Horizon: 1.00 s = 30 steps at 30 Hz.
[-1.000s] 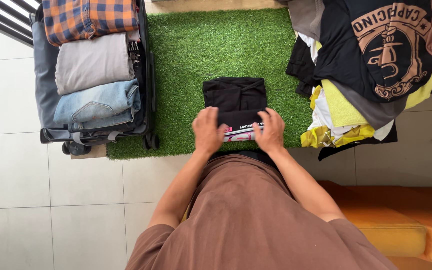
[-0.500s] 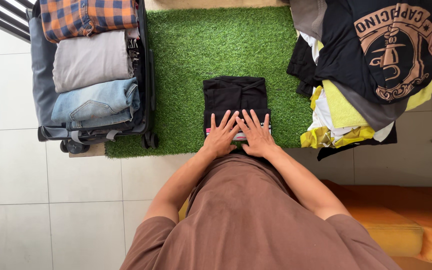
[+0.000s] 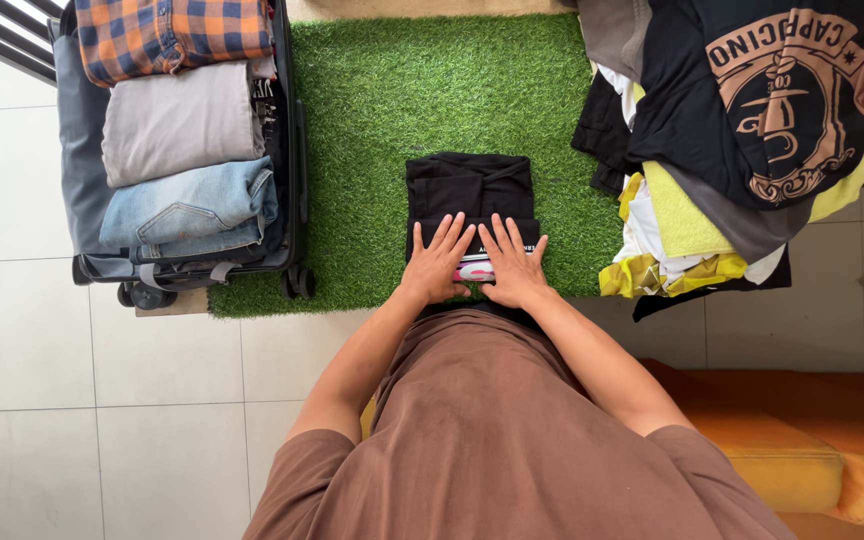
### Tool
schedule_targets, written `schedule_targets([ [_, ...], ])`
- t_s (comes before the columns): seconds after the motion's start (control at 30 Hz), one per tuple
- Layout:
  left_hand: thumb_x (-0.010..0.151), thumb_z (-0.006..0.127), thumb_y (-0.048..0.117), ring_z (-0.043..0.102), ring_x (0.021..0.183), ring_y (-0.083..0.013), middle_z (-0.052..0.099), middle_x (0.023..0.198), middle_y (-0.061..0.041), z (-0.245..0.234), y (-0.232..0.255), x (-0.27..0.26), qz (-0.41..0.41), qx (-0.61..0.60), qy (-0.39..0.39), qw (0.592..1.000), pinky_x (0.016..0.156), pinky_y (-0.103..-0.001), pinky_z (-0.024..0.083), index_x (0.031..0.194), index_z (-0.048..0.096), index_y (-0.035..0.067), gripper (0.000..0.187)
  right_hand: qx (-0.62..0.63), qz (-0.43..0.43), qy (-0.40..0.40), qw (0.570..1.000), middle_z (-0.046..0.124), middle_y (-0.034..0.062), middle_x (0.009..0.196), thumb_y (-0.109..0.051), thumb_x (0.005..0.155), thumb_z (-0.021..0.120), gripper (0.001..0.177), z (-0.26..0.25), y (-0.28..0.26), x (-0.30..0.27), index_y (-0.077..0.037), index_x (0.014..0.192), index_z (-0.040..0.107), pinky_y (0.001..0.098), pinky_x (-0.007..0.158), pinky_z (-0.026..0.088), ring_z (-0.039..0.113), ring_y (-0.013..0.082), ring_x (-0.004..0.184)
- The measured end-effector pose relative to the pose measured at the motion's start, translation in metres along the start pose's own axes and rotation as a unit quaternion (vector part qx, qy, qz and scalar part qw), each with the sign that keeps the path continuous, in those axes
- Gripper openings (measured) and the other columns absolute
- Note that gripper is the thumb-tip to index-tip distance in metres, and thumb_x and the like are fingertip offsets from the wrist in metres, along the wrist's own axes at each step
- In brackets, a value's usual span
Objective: The person packs a folded shirt into a suitcase, folds another shirt and places it inside, then folds a garment by hand.
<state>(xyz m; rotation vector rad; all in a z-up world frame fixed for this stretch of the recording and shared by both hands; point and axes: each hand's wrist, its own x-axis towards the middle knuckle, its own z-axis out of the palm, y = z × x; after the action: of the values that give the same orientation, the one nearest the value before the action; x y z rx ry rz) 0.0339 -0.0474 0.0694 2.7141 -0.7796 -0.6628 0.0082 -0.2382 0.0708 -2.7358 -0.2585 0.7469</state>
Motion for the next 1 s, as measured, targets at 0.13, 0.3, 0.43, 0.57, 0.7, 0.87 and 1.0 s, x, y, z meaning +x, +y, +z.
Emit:
schedule_targets([
  [0.13, 0.070, 0.089, 0.043, 0.007, 0.159, -0.0263, 0.006, 0.172, -0.008, 0.004, -0.004, 0.008, 0.008, 0.030, -0.005, 0.999, 0.120, -0.073, 0.005, 0.163, 0.013, 0.020, 0.122, -0.014, 0.006, -0.018, 1.000, -0.003, 0.0049, 0.172, -0.040, 0.074, 0.083, 0.115, -0.006, 0.001, 0.003, -0.025, 0.163, 0.010, 0.0820, 0.113, 0.003, -0.001, 0.0270, 0.159],
  [0.3, 0.081, 0.081, 0.025, 0.004, 0.160, -0.0264, 0.000, 0.173, -0.008, 0.012, -0.008, 0.019, -0.006, 0.074, -0.070, 0.995, 0.117, -0.075, 0.006, 0.165, 0.007, 0.019, 0.112, -0.101, -0.012, 0.006, 0.995, 0.006, 0.0086, 0.172, -0.029, 0.076, 0.082, 0.111, 0.005, 0.006, 0.010, -0.022, 0.164, 0.015, 0.0829, 0.111, 0.006, 0.009, 0.0288, 0.158],
  [0.43, 0.083, 0.073, 0.010, 0.004, 0.159, -0.0282, 0.000, 0.173, -0.010, 0.029, -0.012, 0.025, 0.005, 0.118, -0.037, 0.992, 0.114, -0.078, 0.007, 0.166, 0.008, 0.018, 0.106, -0.176, -0.035, 0.047, 0.983, 0.011, 0.0094, 0.173, -0.018, 0.073, 0.082, 0.113, 0.026, 0.017, 0.015, -0.021, 0.167, 0.018, 0.0813, 0.109, 0.011, 0.015, 0.0289, 0.158],
  [0.57, 0.083, 0.070, 0.012, 0.003, 0.160, -0.0325, -0.001, 0.173, -0.013, 0.028, -0.011, 0.026, 0.008, 0.099, -0.043, 0.994, 0.113, -0.080, 0.009, 0.165, 0.008, 0.015, 0.103, -0.153, -0.056, 0.086, 0.983, 0.014, 0.0141, 0.172, -0.010, 0.075, 0.076, 0.105, 0.033, 0.021, 0.016, -0.018, 0.165, 0.021, 0.0827, 0.107, 0.013, 0.017, 0.0333, 0.158],
  [0.7, 0.083, 0.068, 0.011, -0.003, 0.159, -0.0332, -0.009, 0.171, -0.013, 0.007, -0.014, 0.035, 0.007, 0.039, -0.153, 0.987, 0.112, -0.081, 0.007, 0.165, 0.002, 0.013, 0.105, -0.084, -0.059, 0.002, 0.995, 0.011, 0.0133, 0.170, -0.003, 0.072, 0.070, 0.105, 0.012, 0.022, 0.016, -0.017, 0.163, 0.020, 0.0845, 0.107, 0.007, 0.013, 0.0316, 0.156],
  [0.87, 0.079, 0.067, 0.012, 0.045, 0.141, -0.0320, 0.028, 0.165, -0.014, -0.032, -0.029, 0.050, 0.029, -0.080, -0.310, 0.947, 0.113, -0.043, 0.043, 0.159, 0.035, 0.019, 0.086, 0.035, -0.017, -0.176, 0.984, 0.049, 0.0146, 0.148, -0.005, 0.078, 0.063, 0.076, -0.047, 0.027, 0.022, -0.021, 0.151, 0.048, 0.0668, 0.100, 0.037, 0.050, 0.0345, 0.128],
  [1.0, 0.084, 0.067, 0.028, 0.072, 0.112, -0.0260, 0.078, 0.121, -0.012, -0.062, -0.059, 0.056, -0.038, -0.133, -0.285, 0.948, 0.097, -0.039, 0.054, 0.126, 0.073, 0.015, 0.045, 0.103, -0.092, -0.112, 0.984, 0.075, 0.0120, 0.113, -0.028, 0.072, 0.087, 0.052, -0.070, 0.058, 0.040, -0.014, 0.120, 0.074, 0.0401, 0.091, 0.054, 0.069, 0.0302, 0.104],
])
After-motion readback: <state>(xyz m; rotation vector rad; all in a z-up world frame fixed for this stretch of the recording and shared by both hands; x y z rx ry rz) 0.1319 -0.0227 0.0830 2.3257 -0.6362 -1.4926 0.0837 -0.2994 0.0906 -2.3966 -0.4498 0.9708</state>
